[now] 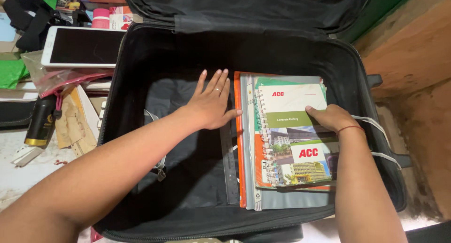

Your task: The person unpacks a black suitcase by removing notebooks, a tablet, a pencil case, and other small items, placing them on a nearby table. They then repack the suitcase with the same items, including a tablet, pencil case, and orange envelope, and place a small pouch on the table.

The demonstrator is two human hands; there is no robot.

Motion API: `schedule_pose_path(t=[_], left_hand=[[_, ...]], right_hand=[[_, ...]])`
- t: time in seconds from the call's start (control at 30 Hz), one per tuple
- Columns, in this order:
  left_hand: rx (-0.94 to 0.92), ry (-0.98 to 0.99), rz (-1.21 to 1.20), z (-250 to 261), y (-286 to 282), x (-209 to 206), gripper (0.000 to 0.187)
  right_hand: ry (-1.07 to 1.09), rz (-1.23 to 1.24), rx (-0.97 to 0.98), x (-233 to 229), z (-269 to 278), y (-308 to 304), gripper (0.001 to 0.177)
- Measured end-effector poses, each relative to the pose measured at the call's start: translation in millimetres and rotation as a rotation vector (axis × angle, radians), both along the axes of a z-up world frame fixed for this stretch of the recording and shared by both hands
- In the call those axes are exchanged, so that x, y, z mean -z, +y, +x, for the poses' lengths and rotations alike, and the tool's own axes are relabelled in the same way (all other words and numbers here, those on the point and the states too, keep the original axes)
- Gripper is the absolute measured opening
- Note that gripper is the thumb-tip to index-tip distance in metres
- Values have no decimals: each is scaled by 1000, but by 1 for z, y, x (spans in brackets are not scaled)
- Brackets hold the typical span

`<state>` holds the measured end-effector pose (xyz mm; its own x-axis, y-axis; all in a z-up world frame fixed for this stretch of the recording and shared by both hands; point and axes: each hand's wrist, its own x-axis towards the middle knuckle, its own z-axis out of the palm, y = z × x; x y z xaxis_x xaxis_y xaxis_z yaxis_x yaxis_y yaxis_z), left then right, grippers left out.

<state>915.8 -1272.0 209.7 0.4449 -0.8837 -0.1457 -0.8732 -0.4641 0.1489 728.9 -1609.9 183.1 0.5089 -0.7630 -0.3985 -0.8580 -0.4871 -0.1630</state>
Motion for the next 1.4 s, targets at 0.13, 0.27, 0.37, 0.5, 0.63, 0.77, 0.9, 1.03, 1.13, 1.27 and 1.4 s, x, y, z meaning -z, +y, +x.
schedule_pose_path(t=[0.13, 0.27, 0.37, 0.5, 0.63, 0.77, 0.9, 1.03, 1.13, 1.27, 1.4], left_hand=[[23, 26, 72, -9, -3, 8, 98], [52, 61, 103, -13, -5, 9, 99], [54, 70, 126, -13, -5, 10, 99], [48, 65, 143, -9, -4, 15, 98], [42, 123, 141, -7, -6, 20, 97], [17, 395, 156, -15, -20, 29, 83], [-85, 801, 37, -26, -28, 45, 76], [-275, 1198, -92, -27, -31, 50, 68], [-396, 1314, -173, -25, -33, 46, 63], [-457, 1462, -298, -29, -32, 42, 58], [-454, 1466, -335, -29, -29, 42, 54]], right_hand=[[-4, -13, 2, 3, -1, 1, 86], [-37, 14, 40, 0, 1, 4, 88], [-156, 109, 88, -2, 1, 9, 91], [-227, 214, 95, -3, 3, 12, 93], [-286, 310, 143, 5, 5, 8, 93], [-297, 289, 166, 16, 6, -1, 93], [-358, 279, 134, 24, 6, -7, 93], [-324, 132, 45, 19, 7, -2, 91], [-360, 135, 63, 10, 11, 5, 92], [-400, 226, 93, 2, 12, 14, 90], [-409, 347, 119, 1, 16, 18, 88]])
